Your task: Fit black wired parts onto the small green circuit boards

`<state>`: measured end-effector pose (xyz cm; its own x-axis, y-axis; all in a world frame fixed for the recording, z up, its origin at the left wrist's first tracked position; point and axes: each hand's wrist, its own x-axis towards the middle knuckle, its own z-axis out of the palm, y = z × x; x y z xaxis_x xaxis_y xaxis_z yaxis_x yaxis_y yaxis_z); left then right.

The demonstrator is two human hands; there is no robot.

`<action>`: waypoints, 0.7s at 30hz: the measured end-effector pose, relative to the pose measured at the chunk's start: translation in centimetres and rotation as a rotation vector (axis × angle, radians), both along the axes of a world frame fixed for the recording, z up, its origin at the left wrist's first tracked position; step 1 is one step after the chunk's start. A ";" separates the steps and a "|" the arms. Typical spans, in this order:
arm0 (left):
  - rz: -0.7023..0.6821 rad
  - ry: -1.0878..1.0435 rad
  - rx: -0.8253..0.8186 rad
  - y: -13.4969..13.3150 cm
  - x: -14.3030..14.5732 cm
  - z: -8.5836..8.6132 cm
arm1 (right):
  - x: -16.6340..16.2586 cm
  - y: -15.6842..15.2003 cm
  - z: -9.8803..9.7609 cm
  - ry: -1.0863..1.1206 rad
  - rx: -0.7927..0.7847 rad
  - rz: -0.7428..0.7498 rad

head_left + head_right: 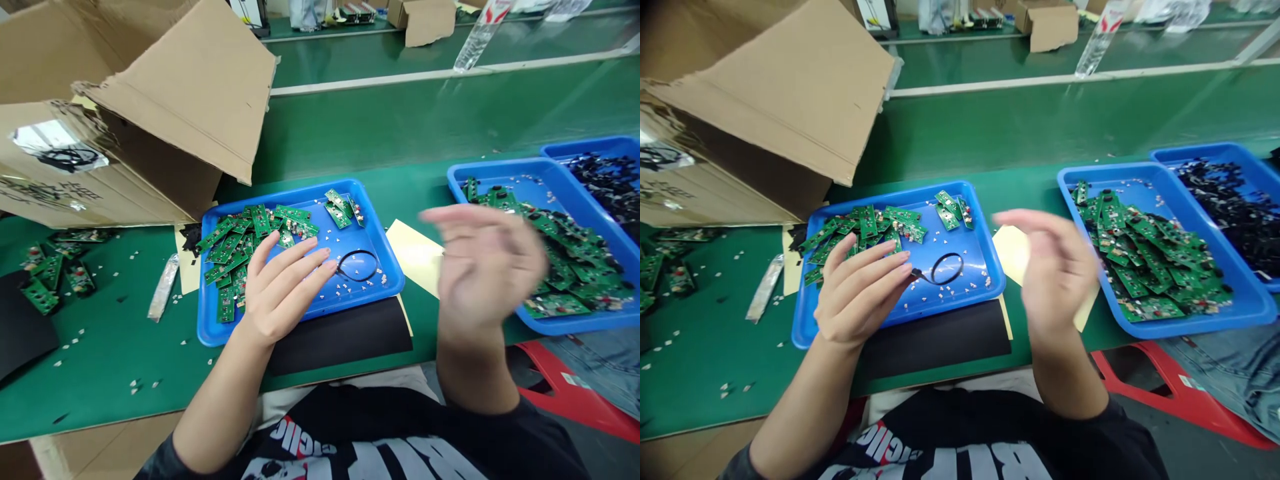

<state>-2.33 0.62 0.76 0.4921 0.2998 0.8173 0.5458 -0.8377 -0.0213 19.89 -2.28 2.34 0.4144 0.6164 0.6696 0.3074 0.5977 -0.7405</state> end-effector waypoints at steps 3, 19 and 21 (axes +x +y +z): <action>-0.024 0.027 0.000 -0.3 0.0 -0.1 | -1.9 -0.3 -0.3 -0.182 -0.497 0.486; 0.001 -0.059 0.010 -0.1 0.3 -0.3 | -3.2 0.1 -0.7 0.316 -0.811 0.884; -0.006 -0.083 -0.008 -0.2 0.5 -0.4 | -3.4 0.2 -0.7 0.384 -0.818 0.917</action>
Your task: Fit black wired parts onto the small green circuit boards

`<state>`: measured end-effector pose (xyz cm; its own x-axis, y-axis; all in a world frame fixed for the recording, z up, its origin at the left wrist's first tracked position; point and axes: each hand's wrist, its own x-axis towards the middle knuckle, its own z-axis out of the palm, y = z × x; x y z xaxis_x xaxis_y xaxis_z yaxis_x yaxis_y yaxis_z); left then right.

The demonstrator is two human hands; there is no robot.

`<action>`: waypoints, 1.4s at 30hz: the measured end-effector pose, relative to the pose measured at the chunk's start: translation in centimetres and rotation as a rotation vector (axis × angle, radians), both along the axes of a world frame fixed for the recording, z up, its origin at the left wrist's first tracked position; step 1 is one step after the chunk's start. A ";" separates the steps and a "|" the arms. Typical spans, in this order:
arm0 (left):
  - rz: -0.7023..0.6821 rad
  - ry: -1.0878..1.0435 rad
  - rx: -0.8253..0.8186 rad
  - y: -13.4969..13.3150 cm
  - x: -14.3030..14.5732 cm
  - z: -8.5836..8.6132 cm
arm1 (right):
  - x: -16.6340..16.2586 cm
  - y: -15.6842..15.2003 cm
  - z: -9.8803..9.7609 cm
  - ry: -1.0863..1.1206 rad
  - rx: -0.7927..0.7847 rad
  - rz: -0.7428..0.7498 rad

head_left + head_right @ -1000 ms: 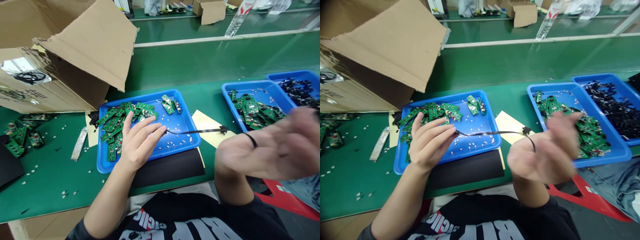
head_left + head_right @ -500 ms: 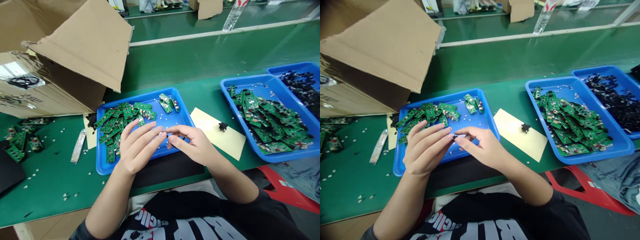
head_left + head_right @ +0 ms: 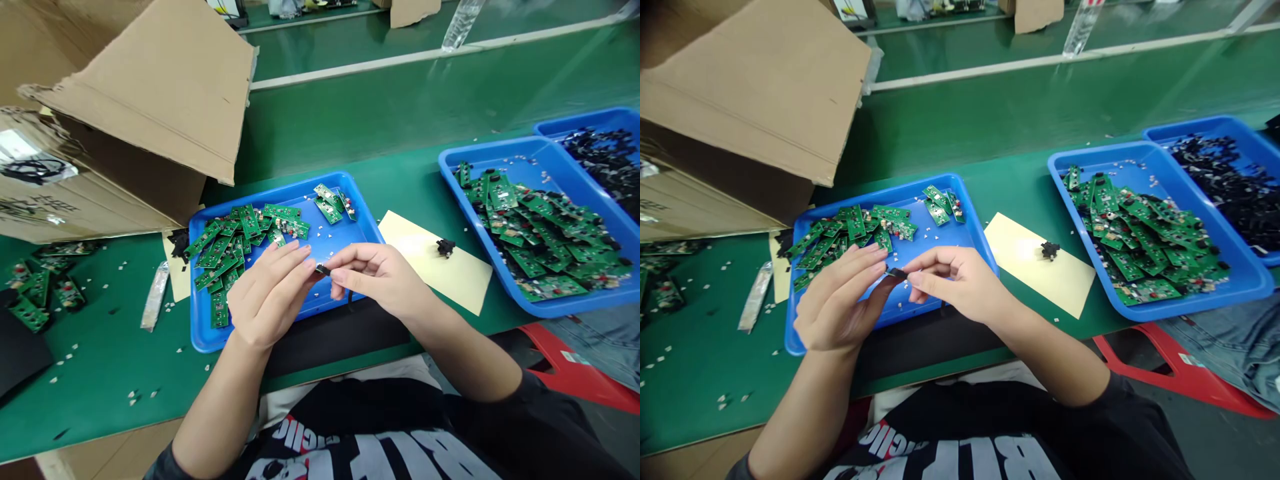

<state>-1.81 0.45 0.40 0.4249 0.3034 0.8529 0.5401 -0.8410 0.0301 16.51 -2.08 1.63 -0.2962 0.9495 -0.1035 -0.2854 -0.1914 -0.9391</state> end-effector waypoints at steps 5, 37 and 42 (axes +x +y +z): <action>-0.039 -0.037 -0.068 -0.2 0.2 -0.1 | -0.1 0.3 -0.1 0.081 -0.044 0.020; -0.116 -0.286 -0.946 -1.8 2.1 -0.5 | -0.4 0.2 -1.1 -0.489 0.370 -0.242; -0.106 -0.393 -1.011 -1.9 2.3 -0.6 | -0.5 0.0 -1.1 -0.742 0.626 -0.350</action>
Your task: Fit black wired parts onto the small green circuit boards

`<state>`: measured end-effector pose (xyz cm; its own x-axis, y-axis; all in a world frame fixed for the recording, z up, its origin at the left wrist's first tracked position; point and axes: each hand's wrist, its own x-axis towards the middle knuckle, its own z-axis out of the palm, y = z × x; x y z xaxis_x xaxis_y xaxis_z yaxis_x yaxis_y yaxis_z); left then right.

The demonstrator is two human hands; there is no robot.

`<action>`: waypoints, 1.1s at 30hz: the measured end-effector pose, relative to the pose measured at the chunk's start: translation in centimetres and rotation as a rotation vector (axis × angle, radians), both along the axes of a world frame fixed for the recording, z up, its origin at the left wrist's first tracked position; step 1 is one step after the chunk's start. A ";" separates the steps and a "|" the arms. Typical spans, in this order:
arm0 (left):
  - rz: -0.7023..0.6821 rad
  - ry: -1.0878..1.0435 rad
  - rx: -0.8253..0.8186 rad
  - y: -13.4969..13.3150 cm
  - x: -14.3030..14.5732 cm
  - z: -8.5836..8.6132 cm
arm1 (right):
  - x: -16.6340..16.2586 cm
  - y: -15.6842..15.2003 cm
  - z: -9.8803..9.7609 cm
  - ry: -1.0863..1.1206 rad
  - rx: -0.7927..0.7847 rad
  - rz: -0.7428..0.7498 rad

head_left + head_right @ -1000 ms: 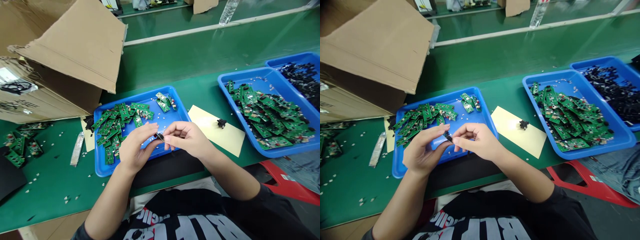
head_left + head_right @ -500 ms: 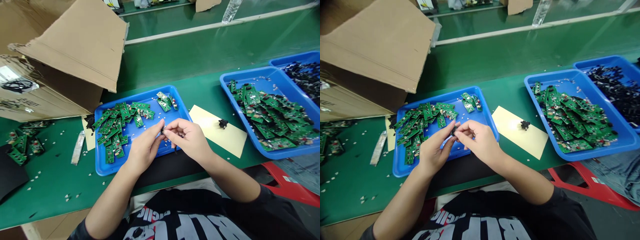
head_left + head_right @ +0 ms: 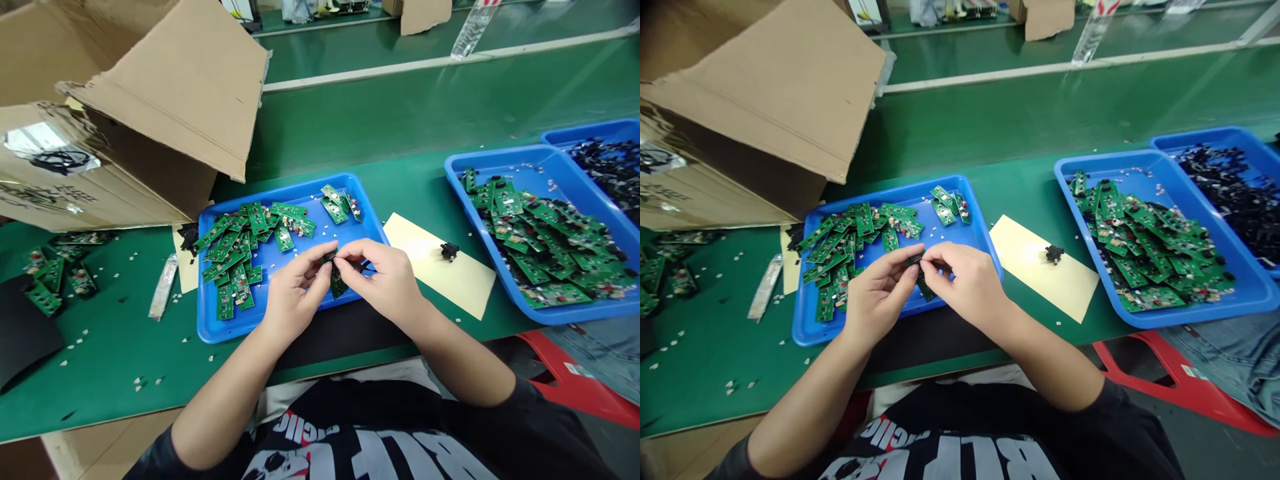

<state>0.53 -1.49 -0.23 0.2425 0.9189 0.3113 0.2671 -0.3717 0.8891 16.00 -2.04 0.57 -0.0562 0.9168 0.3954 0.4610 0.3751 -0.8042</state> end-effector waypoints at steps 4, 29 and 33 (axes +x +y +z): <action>0.029 0.019 0.017 0.1 0.0 -0.1 | -0.3 -0.2 -0.4 -0.186 0.139 0.010; -0.369 -0.080 0.085 4.0 13.7 2.9 | 10.4 -9.5 0.2 0.301 -0.014 -0.441; -0.420 -0.001 0.130 4.1 23.6 3.1 | 12.1 -11.6 -0.5 0.418 -0.022 -0.606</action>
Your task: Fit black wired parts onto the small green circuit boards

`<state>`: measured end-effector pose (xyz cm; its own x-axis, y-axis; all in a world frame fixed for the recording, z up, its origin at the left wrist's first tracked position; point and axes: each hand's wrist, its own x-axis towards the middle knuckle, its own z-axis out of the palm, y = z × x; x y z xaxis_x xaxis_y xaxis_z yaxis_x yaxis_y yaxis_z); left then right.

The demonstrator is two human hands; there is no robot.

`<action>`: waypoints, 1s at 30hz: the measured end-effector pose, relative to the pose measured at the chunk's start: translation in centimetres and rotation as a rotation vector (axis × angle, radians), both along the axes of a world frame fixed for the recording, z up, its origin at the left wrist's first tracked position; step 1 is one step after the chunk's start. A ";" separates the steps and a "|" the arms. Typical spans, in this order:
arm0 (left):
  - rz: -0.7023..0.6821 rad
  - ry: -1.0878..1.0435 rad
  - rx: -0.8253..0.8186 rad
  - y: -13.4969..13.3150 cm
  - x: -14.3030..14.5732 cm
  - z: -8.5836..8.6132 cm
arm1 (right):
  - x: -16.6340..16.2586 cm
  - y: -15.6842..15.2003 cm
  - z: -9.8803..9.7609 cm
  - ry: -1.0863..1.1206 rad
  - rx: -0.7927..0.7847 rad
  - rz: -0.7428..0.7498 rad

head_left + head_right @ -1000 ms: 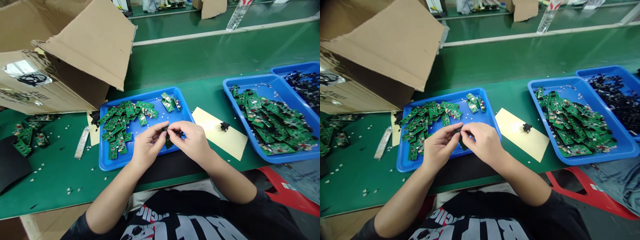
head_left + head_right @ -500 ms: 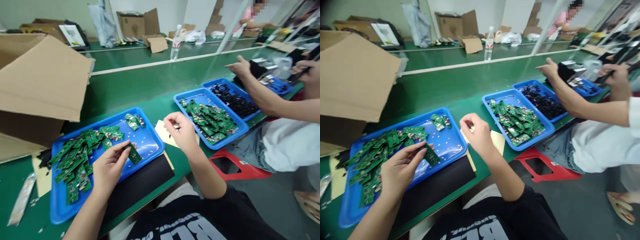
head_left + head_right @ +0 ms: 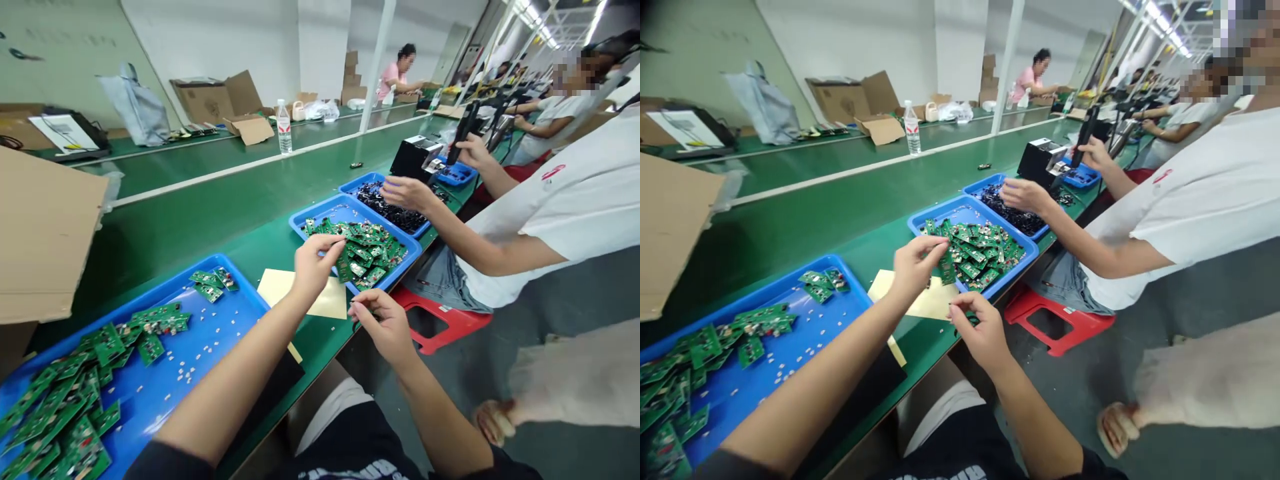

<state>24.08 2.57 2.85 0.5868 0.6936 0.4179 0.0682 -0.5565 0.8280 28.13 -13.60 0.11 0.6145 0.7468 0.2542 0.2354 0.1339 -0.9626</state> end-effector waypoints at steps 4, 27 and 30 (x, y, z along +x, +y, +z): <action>-0.019 0.106 0.044 0.2 7.8 -0.7 | 0.9 -1.3 -0.2 0.039 0.029 -0.115; 0.576 1.004 0.084 3.0 -11.8 1.0 | -0.6 -0.3 -4.3 0.175 -0.106 0.015; 0.729 1.067 -0.049 5.0 -16.1 -0.4 | -1.6 1.0 -4.6 0.141 -0.069 0.073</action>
